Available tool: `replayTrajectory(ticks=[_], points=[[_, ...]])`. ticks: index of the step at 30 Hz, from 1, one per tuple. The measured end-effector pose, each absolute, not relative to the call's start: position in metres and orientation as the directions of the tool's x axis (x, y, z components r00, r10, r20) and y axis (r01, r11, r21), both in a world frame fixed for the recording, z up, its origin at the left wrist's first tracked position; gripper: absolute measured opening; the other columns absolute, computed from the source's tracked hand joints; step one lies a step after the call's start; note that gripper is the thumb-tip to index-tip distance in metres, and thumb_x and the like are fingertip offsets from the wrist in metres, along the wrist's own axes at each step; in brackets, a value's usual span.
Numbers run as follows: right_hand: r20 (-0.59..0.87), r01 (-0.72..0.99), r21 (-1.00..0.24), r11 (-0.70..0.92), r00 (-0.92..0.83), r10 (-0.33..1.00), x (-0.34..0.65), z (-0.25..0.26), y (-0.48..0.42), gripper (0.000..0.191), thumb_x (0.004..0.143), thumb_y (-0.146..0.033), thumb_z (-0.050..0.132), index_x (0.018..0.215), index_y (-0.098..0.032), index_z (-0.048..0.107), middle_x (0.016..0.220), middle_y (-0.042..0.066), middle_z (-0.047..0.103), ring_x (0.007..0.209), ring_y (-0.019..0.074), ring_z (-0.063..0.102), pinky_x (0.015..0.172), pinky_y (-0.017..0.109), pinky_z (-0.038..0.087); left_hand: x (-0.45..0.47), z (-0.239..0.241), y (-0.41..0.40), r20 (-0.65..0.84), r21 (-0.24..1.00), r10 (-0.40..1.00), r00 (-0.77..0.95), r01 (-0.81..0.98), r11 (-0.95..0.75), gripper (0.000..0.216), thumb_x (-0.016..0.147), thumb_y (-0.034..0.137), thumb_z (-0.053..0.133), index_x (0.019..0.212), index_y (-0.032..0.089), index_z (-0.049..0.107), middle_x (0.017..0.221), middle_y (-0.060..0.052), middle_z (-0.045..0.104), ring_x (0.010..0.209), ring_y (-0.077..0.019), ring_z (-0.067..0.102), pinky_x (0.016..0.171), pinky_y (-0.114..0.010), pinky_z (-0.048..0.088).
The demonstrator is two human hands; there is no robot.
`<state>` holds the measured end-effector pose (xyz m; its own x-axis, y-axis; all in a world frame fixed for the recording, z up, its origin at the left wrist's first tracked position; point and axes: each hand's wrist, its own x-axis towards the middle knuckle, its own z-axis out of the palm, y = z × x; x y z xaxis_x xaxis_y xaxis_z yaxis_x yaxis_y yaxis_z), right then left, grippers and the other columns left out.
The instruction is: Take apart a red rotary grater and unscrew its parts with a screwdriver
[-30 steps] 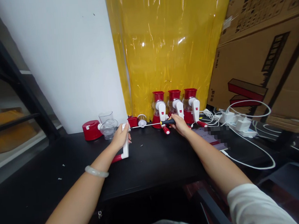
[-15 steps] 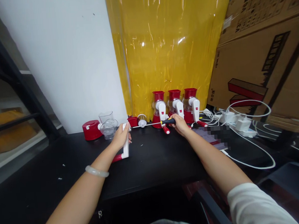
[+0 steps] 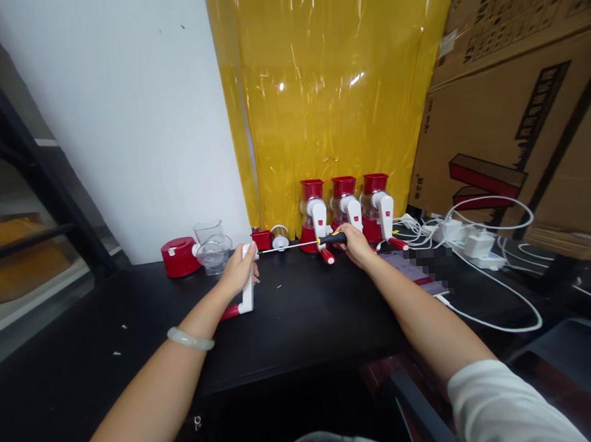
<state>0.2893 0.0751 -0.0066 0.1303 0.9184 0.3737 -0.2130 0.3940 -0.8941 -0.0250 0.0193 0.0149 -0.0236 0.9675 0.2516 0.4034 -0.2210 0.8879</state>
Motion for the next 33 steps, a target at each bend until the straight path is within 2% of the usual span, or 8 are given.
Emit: replayTrajectory(ticks=[14, 18, 20, 22, 25, 29, 33], points=[[0.239, -0.405, -0.882, 0.242, 0.059, 0.969, 0.285, 0.002, 0.066, 0.024, 0.065, -0.034, 0.073, 0.071, -0.022, 0.053, 0.059, -0.004, 0.053, 0.052, 0.0101, 0.048, 0.053, 0.026, 0.046, -0.026, 0.013, 0.023, 0.253, 0.909, 0.966, -0.06, 0.357, -0.216, 0.052, 0.087, 0.075, 0.044, 0.095, 0.024, 0.045, 0.049, 0.006, 0.055, 0.041, -0.0172, 0.058, 0.042, -0.028, 0.052], [0.211, -0.384, -0.899, 0.21, 0.04, 0.977, 0.286, 0.001, 0.066, 0.033, 0.075, -0.052, 0.069, 0.071, -0.022, 0.053, 0.052, -0.004, 0.052, 0.044, 0.0103, 0.046, 0.051, 0.028, 0.047, -0.027, 0.013, 0.023, 0.252, 0.911, 0.966, -0.061, 0.351, -0.216, 0.051, 0.088, 0.074, 0.043, 0.094, 0.024, 0.046, 0.049, 0.006, 0.055, 0.04, -0.0169, 0.058, 0.042, -0.028, 0.052], [0.188, -0.324, -0.927, 0.19, 0.036, 0.981, 0.287, -0.001, 0.067, 0.041, 0.08, -0.062, 0.062, 0.071, -0.023, 0.053, 0.043, -0.006, 0.045, 0.037, 0.0097, 0.039, 0.048, 0.029, 0.046, -0.027, 0.012, 0.024, 0.252, 0.911, 0.966, -0.06, 0.35, -0.216, 0.051, 0.088, 0.074, 0.043, 0.094, 0.024, 0.046, 0.049, 0.006, 0.055, 0.04, -0.0171, 0.058, 0.042, -0.028, 0.052], [0.187, -0.261, -0.947, 0.188, 0.032, 0.982, 0.288, -0.002, 0.068, 0.044, 0.08, -0.065, 0.061, 0.071, -0.023, 0.054, 0.037, -0.008, 0.037, 0.033, 0.009, 0.032, 0.047, 0.029, 0.046, -0.028, 0.011, 0.025, 0.26, 0.909, 0.964, -0.058, 0.353, -0.223, 0.051, 0.087, 0.075, 0.044, 0.095, 0.024, 0.046, 0.049, 0.006, 0.056, 0.041, -0.0175, 0.059, 0.042, -0.028, 0.052], [0.194, -0.243, -0.95, 0.195, 0.028, 0.981, 0.289, -0.003, 0.068, 0.036, 0.08, -0.058, 0.067, 0.073, -0.024, 0.055, 0.036, -0.01, 0.035, 0.034, 0.0085, 0.032, 0.05, 0.028, 0.049, -0.03, 0.01, 0.027, 0.268, 0.905, 0.961, -0.062, 0.357, -0.229, 0.052, 0.087, 0.075, 0.045, 0.096, 0.024, 0.047, 0.05, 0.006, 0.056, 0.042, -0.0179, 0.06, 0.042, -0.028, 0.052], [0.146, -0.326, -0.932, 0.159, 0.064, 0.987, 0.286, -0.002, 0.066, 0.023, 0.079, -0.042, 0.068, 0.076, -0.023, 0.055, 0.049, -0.008, 0.048, 0.04, 0.0076, 0.04, 0.053, 0.026, 0.051, -0.031, 0.009, 0.029, 0.266, 0.903, 0.962, -0.065, 0.365, -0.225, 0.052, 0.088, 0.075, 0.043, 0.095, 0.024, 0.047, 0.05, 0.006, 0.057, 0.042, -0.0177, 0.06, 0.041, -0.027, 0.051], [0.144, -0.393, -0.906, 0.155, 0.056, 0.988, 0.284, 0.0, 0.064, 0.016, 0.071, -0.03, 0.069, 0.074, -0.022, 0.056, 0.058, -0.004, 0.057, 0.049, 0.0093, 0.049, 0.054, 0.025, 0.05, -0.031, 0.01, 0.029, 0.264, 0.905, 0.962, -0.066, 0.363, -0.223, 0.051, 0.088, 0.075, 0.043, 0.095, 0.024, 0.046, 0.05, 0.006, 0.056, 0.042, -0.0177, 0.06, 0.042, -0.027, 0.051]])
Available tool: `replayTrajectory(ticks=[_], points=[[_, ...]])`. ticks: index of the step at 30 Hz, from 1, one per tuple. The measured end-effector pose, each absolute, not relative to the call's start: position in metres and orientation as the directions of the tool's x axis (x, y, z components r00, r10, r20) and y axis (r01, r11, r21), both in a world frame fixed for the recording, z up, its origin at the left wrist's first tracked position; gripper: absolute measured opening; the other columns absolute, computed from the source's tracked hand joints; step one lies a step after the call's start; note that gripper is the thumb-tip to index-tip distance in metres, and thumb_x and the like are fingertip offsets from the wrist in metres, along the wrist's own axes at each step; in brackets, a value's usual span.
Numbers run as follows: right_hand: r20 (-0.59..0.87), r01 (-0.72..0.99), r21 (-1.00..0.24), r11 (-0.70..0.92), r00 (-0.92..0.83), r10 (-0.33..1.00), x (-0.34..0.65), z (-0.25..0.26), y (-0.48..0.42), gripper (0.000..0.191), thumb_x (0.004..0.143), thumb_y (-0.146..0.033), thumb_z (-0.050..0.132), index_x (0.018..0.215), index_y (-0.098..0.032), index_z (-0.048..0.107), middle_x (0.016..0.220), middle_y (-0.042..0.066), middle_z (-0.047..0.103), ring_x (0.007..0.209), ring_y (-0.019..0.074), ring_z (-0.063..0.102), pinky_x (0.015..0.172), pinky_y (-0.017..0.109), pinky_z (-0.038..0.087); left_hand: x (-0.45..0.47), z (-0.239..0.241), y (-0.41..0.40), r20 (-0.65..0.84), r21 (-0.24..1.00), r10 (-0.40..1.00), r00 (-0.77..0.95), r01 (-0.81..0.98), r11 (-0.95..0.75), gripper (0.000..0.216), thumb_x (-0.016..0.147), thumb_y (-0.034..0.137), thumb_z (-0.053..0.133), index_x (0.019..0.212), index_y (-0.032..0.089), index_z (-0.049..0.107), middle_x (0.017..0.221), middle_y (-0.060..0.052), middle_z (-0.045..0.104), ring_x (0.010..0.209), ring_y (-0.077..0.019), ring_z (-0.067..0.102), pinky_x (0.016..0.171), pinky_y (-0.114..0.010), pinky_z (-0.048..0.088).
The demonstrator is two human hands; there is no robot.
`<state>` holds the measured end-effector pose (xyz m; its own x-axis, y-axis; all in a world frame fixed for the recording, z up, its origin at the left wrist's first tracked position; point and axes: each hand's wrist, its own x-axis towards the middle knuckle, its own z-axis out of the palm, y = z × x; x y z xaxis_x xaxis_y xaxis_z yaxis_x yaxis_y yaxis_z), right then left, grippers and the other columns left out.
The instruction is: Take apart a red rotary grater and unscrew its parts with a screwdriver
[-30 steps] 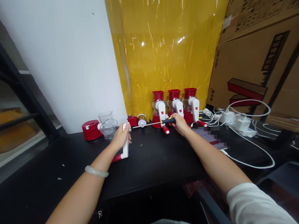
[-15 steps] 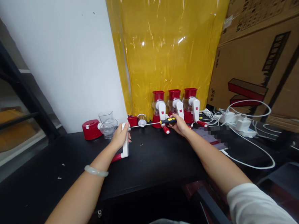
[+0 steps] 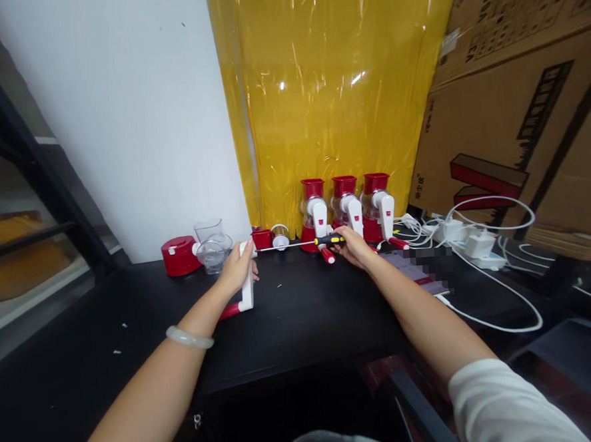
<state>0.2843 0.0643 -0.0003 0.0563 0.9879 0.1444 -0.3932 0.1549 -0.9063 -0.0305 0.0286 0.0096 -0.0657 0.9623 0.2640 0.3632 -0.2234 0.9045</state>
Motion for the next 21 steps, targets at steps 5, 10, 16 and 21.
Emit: replayTrajectory(ticks=[5, 10, 16, 21], points=[[0.148, -0.427, -0.891, 0.151, 0.041, 0.988, 0.285, 0.001, 0.064, 0.014, 0.068, -0.029, 0.067, 0.07, -0.021, 0.056, 0.06, -0.002, 0.059, 0.055, 0.0118, 0.055, 0.055, 0.025, 0.049, -0.03, 0.008, 0.029, 0.275, 0.903, 0.959, -0.068, 0.359, -0.234, 0.051, 0.088, 0.074, 0.043, 0.096, 0.024, 0.047, 0.051, 0.005, 0.057, 0.043, -0.0177, 0.061, 0.042, -0.027, 0.051], [0.174, -0.265, -0.949, 0.172, 0.018, 0.985, 0.289, -0.005, 0.072, 0.039, 0.082, -0.058, 0.058, 0.069, -0.022, 0.054, 0.045, -0.003, 0.049, 0.039, 0.011, 0.042, 0.044, 0.026, 0.04, -0.029, 0.01, 0.028, 0.256, 0.916, 0.964, -0.073, 0.336, -0.218, 0.052, 0.088, 0.074, 0.043, 0.096, 0.023, 0.047, 0.05, 0.006, 0.056, 0.041, -0.0173, 0.059, 0.042, -0.029, 0.053], [0.236, -0.132, -0.962, 0.238, 0.034, 0.971, 0.292, -0.012, 0.074, 0.04, 0.077, -0.061, 0.068, 0.074, -0.024, 0.056, 0.046, -0.007, 0.046, 0.04, 0.0091, 0.04, 0.05, 0.027, 0.048, -0.028, 0.012, 0.025, 0.26, 0.91, 0.963, -0.075, 0.354, -0.218, 0.051, 0.087, 0.074, 0.046, 0.095, 0.024, 0.047, 0.049, 0.006, 0.056, 0.041, -0.0176, 0.059, 0.041, -0.027, 0.051], [0.153, -0.254, -0.953, 0.164, 0.063, 0.986, 0.288, -0.007, 0.07, 0.03, 0.076, -0.046, 0.073, 0.075, -0.023, 0.054, 0.06, -0.005, 0.054, 0.049, 0.0083, 0.049, 0.05, 0.022, 0.048, -0.026, 0.015, 0.022, 0.254, 0.911, 0.964, -0.075, 0.354, -0.212, 0.051, 0.088, 0.074, 0.042, 0.095, 0.024, 0.046, 0.048, 0.006, 0.056, 0.039, -0.0174, 0.059, 0.041, -0.027, 0.05]])
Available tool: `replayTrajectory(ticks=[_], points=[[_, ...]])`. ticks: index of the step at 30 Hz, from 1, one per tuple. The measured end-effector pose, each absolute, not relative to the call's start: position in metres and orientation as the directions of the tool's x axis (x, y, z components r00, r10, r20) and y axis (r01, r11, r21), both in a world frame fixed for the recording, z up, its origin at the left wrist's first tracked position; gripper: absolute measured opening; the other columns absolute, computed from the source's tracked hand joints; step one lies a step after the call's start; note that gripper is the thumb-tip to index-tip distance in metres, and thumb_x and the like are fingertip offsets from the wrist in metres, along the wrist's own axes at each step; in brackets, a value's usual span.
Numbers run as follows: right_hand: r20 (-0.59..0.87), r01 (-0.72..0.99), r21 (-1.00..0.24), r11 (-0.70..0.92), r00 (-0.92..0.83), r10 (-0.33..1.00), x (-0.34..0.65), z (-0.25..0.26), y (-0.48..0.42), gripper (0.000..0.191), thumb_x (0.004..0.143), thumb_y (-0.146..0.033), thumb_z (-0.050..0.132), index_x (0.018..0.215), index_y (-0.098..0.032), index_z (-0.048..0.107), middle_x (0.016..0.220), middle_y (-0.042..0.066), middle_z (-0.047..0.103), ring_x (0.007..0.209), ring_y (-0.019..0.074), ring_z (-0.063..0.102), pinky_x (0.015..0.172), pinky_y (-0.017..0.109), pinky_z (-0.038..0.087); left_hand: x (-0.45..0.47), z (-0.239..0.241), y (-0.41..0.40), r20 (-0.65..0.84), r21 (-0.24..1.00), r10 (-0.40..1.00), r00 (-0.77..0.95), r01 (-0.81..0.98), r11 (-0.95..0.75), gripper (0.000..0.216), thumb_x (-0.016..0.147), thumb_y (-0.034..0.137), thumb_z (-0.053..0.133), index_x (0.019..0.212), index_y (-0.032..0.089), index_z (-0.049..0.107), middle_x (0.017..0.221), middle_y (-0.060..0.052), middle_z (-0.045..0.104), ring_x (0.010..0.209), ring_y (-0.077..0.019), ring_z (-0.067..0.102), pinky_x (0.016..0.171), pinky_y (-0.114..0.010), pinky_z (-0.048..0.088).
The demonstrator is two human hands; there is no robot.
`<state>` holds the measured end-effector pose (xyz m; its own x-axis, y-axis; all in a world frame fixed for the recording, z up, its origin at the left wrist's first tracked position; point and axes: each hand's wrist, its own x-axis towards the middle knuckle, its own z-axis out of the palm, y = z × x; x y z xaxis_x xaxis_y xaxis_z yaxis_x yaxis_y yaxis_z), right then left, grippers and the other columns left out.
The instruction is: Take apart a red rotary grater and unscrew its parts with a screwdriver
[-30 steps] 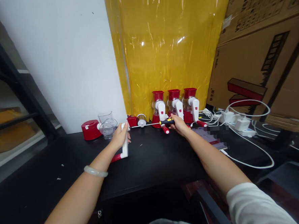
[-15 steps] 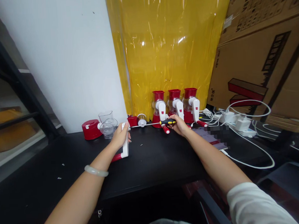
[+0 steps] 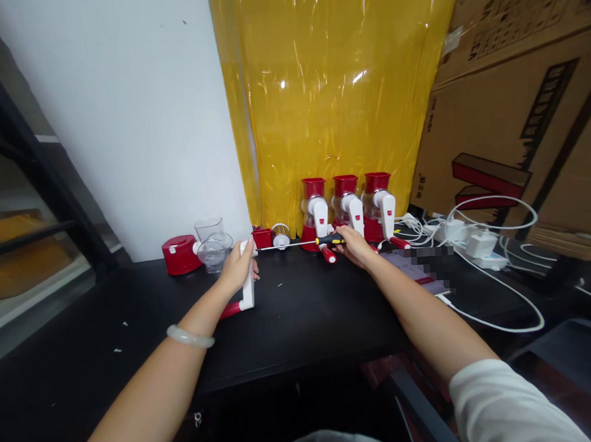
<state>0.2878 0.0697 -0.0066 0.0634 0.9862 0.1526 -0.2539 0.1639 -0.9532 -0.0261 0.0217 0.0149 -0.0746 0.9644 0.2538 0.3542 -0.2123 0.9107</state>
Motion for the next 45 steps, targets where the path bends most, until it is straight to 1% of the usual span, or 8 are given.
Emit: replayTrajectory(ticks=[5, 10, 15, 18, 23, 28, 36, 45], points=[[0.148, -0.371, -0.915, 0.157, 0.052, 0.988, 0.2849, -0.0019, 0.0655, 0.027, 0.07, -0.036, 0.075, 0.075, -0.022, 0.052, 0.064, -0.004, 0.057, 0.052, 0.0082, 0.052, 0.053, 0.023, 0.051, -0.0256, 0.0147, 0.0215, 0.259, 0.91, 0.963, -0.077, 0.354, -0.216, 0.051, 0.088, 0.073, 0.044, 0.095, 0.024, 0.047, 0.049, 0.006, 0.056, 0.04, -0.0172, 0.059, 0.042, -0.027, 0.05], [0.197, -0.417, -0.889, 0.189, 0.022, 0.98, 0.285, 0.0026, 0.0613, 0.024, 0.068, -0.033, 0.073, 0.071, -0.022, 0.052, 0.058, -0.004, 0.056, 0.05, 0.0097, 0.05, 0.054, 0.027, 0.05, -0.0258, 0.0138, 0.0211, 0.269, 0.904, 0.961, -0.066, 0.361, -0.228, 0.05, 0.087, 0.074, 0.046, 0.094, 0.024, 0.047, 0.05, 0.005, 0.056, 0.042, -0.0176, 0.06, 0.043, -0.027, 0.051], [0.216, -0.308, -0.927, 0.212, 0.02, 0.976, 0.2889, -0.0013, 0.0661, 0.04, 0.078, -0.059, 0.066, 0.068, -0.023, 0.051, 0.045, -0.003, 0.049, 0.041, 0.012, 0.045, 0.045, 0.028, 0.043, -0.0256, 0.014, 0.0214, 0.249, 0.911, 0.966, -0.069, 0.354, -0.21, 0.049, 0.087, 0.073, 0.047, 0.093, 0.024, 0.046, 0.049, 0.006, 0.056, 0.04, -0.0175, 0.059, 0.042, -0.028, 0.051], [0.242, -0.225, -0.944, 0.242, 0.027, 0.97, 0.2902, -0.0049, 0.0685, 0.045, 0.076, -0.066, 0.068, 0.07, -0.024, 0.052, 0.041, -0.006, 0.043, 0.036, 0.0103, 0.038, 0.046, 0.029, 0.046, -0.0258, 0.0133, 0.0222, 0.253, 0.91, 0.965, -0.073, 0.356, -0.212, 0.049, 0.087, 0.073, 0.046, 0.094, 0.024, 0.046, 0.048, 0.006, 0.055, 0.041, -0.0176, 0.059, 0.042, -0.028, 0.051], [0.196, -0.306, -0.929, 0.209, 0.071, 0.978, 0.2873, -0.0017, 0.0664, 0.032, 0.075, -0.046, 0.074, 0.073, -0.023, 0.052, 0.056, -0.005, 0.053, 0.044, 0.0083, 0.046, 0.048, 0.024, 0.047, -0.0264, 0.0127, 0.0222, 0.265, 0.898, 0.963, -0.048, 0.377, -0.228, 0.05, 0.088, 0.074, 0.044, 0.093, 0.024, 0.045, 0.049, 0.005, 0.057, 0.04, -0.0177, 0.059, 0.042, -0.028, 0.051], [0.2, -0.402, -0.894, 0.199, 0.04, 0.979, 0.2852, 0.0036, 0.0632, 0.024, 0.072, -0.032, 0.072, 0.075, -0.022, 0.05, 0.059, -0.005, 0.053, 0.048, 0.0084, 0.046, 0.048, 0.024, 0.042, -0.0265, 0.0118, 0.0226, 0.275, 0.893, 0.961, -0.043, 0.381, -0.238, 0.05, 0.087, 0.074, 0.045, 0.093, 0.024, 0.046, 0.049, 0.006, 0.056, 0.041, -0.0178, 0.059, 0.041, -0.027, 0.05], [0.267, -0.413, -0.872, 0.263, 0.048, 0.963, 0.2868, 0.002, 0.0646, 0.025, 0.07, -0.035, 0.069, 0.073, -0.024, 0.047, 0.057, -0.005, 0.049, 0.05, 0.0103, 0.045, 0.048, 0.026, 0.039, -0.0247, 0.013, 0.0204, 0.261, 0.892, 0.965, -0.04, 0.391, -0.225, 0.051, 0.087, 0.075, 0.045, 0.093, 0.024, 0.047, 0.049, 0.005, 0.057, 0.04, -0.0179, 0.059, 0.042, -0.028, 0.05], [0.272, -0.412, -0.865, 0.286, 0.094, 0.958, 0.2852, 0.0007, 0.0673, 0.024, 0.068, -0.035, 0.068, 0.072, -0.024, 0.047, 0.06, -0.004, 0.049, 0.052, 0.0108, 0.044, 0.049, 0.027, 0.039, -0.0259, 0.0116, 0.0214, 0.26, 0.887, 0.965, -0.024, 0.402, -0.228, 0.051, 0.088, 0.075, 0.043, 0.091, 0.024, 0.045, 0.05, 0.005, 0.057, 0.042, -0.0182, 0.06, 0.041, -0.028, 0.05]])
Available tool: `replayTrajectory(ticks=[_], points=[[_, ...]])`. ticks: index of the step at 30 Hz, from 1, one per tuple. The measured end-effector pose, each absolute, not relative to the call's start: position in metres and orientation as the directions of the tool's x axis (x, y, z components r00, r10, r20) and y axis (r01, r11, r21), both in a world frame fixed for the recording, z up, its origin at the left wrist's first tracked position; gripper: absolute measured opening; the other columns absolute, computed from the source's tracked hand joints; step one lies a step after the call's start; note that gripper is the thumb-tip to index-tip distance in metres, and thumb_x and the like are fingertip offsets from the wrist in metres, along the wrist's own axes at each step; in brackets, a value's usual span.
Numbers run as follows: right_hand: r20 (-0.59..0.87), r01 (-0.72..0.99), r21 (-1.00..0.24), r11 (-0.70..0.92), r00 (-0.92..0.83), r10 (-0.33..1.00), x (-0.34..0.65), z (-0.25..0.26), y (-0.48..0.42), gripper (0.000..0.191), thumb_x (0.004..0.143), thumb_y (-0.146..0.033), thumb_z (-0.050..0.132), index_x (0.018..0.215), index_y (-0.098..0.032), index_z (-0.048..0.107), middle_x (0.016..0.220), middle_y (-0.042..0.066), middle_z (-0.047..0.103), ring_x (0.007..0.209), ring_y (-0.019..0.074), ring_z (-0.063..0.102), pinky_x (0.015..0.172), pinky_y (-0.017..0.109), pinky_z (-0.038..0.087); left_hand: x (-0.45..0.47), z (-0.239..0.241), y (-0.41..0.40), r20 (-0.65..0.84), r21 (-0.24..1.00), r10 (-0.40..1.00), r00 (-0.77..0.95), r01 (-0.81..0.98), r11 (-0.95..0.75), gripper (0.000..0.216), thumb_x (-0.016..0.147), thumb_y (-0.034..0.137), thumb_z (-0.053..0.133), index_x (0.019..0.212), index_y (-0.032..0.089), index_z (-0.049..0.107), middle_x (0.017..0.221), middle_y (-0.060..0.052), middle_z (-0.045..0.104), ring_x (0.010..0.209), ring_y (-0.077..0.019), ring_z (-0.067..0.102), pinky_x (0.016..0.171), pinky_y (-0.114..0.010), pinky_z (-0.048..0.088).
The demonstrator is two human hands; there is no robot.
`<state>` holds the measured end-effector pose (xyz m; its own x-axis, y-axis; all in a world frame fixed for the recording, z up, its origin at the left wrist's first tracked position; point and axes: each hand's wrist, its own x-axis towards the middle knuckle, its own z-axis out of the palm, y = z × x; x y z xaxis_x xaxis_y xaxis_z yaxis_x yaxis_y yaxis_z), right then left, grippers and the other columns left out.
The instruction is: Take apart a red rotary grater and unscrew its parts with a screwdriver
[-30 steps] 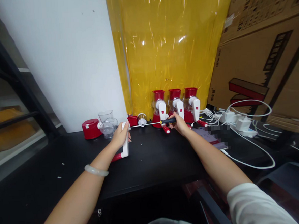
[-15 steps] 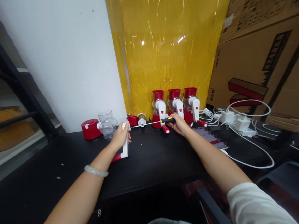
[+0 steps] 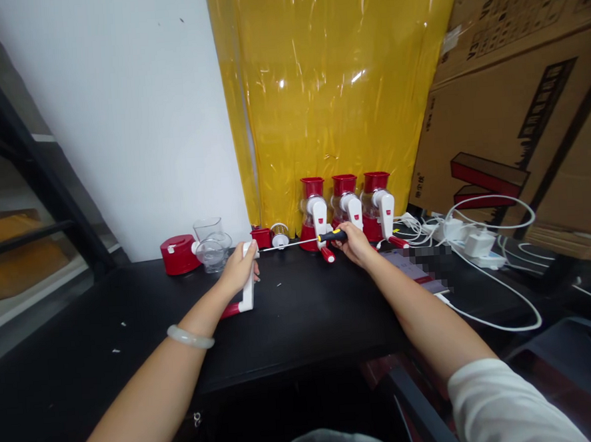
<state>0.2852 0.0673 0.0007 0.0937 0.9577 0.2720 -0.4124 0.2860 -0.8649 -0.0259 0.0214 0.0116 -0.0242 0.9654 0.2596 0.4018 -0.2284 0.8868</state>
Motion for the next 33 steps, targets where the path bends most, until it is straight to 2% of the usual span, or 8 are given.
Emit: replayTrajectory(ticks=[9, 14, 17, 22, 25, 29, 33], points=[[0.251, -0.45, -0.854, 0.26, 0.082, 0.965, 0.2838, 0.0054, 0.0619, 0.02, 0.067, -0.03, 0.067, 0.071, -0.024, 0.048, 0.058, -0.005, 0.049, 0.052, 0.0113, 0.043, 0.052, 0.028, 0.041, -0.0242, 0.0133, 0.0193, 0.252, 0.887, 0.967, -0.027, 0.406, -0.22, 0.049, 0.088, 0.074, 0.043, 0.092, 0.025, 0.045, 0.049, 0.006, 0.057, 0.039, -0.018, 0.059, 0.042, -0.028, 0.05], [0.211, -0.5, -0.838, 0.219, 0.073, 0.975, 0.284, 0.0079, 0.059, 0.018, 0.067, -0.03, 0.066, 0.071, -0.023, 0.05, 0.057, -0.005, 0.052, 0.052, 0.0115, 0.048, 0.058, 0.029, 0.047, -0.026, 0.009, 0.023, 0.252, 0.887, 0.967, -0.024, 0.406, -0.221, 0.05, 0.088, 0.074, 0.043, 0.092, 0.025, 0.047, 0.05, 0.005, 0.058, 0.04, -0.0175, 0.059, 0.041, -0.026, 0.048], [0.184, -0.509, -0.84, 0.186, 0.056, 0.981, 0.2845, 0.0081, 0.0589, 0.022, 0.072, -0.037, 0.068, 0.072, -0.023, 0.051, 0.057, -0.004, 0.053, 0.051, 0.0119, 0.048, 0.058, 0.03, 0.048, -0.0261, 0.0089, 0.023, 0.247, 0.894, 0.969, -0.023, 0.391, -0.219, 0.052, 0.087, 0.075, 0.043, 0.093, 0.024, 0.047, 0.049, 0.005, 0.057, 0.039, -0.0176, 0.059, 0.041, -0.027, 0.049], [0.195, -0.465, -0.865, 0.188, 0.032, 0.98, 0.2861, 0.0074, 0.0605, 0.042, 0.079, -0.062, 0.065, 0.071, -0.023, 0.05, 0.054, -0.002, 0.054, 0.048, 0.0134, 0.05, 0.053, 0.029, 0.046, -0.0257, 0.0104, 0.0221, 0.25, 0.896, 0.968, -0.029, 0.385, -0.219, 0.053, 0.087, 0.076, 0.043, 0.092, 0.024, 0.045, 0.05, 0.005, 0.057, 0.04, -0.0176, 0.059, 0.042, -0.027, 0.05], [0.207, -0.381, -0.9, 0.21, 0.048, 0.977, 0.2875, 0.0053, 0.0617, 0.047, 0.082, -0.069, 0.058, 0.07, -0.023, 0.052, 0.046, -0.003, 0.049, 0.041, 0.0125, 0.043, 0.049, 0.029, 0.045, -0.0261, 0.0099, 0.0231, 0.25, 0.898, 0.968, -0.034, 0.383, -0.219, 0.052, 0.087, 0.076, 0.043, 0.092, 0.024, 0.046, 0.05, 0.005, 0.056, 0.041, -0.0175, 0.059, 0.042, -0.028, 0.051], [0.223, -0.321, -0.92, 0.226, 0.047, 0.974, 0.2883, 0.0026, 0.0627, 0.039, 0.084, -0.061, 0.061, 0.072, -0.024, 0.055, 0.037, -0.008, 0.035, 0.036, 0.0101, 0.03, 0.051, 0.029, 0.047, -0.0268, 0.0092, 0.0241, 0.252, 0.899, 0.967, -0.035, 0.379, -0.22, 0.052, 0.087, 0.076, 0.043, 0.092, 0.024, 0.046, 0.051, 0.005, 0.056, 0.041, -0.0173, 0.06, 0.041, -0.027, 0.051], [0.218, -0.382, -0.897, 0.222, 0.054, 0.974, 0.2868, 0.0044, 0.0616, 0.028, 0.076, -0.047, 0.07, 0.072, -0.024, 0.054, 0.044, -0.007, 0.044, 0.042, 0.0101, 0.038, 0.053, 0.028, 0.049, -0.0262, 0.0105, 0.0229, 0.257, 0.899, 0.966, -0.036, 0.377, -0.225, 0.051, 0.088, 0.074, 0.044, 0.093, 0.024, 0.046, 0.05, 0.005, 0.056, 0.041, -0.0171, 0.059, 0.041, -0.027, 0.051]])
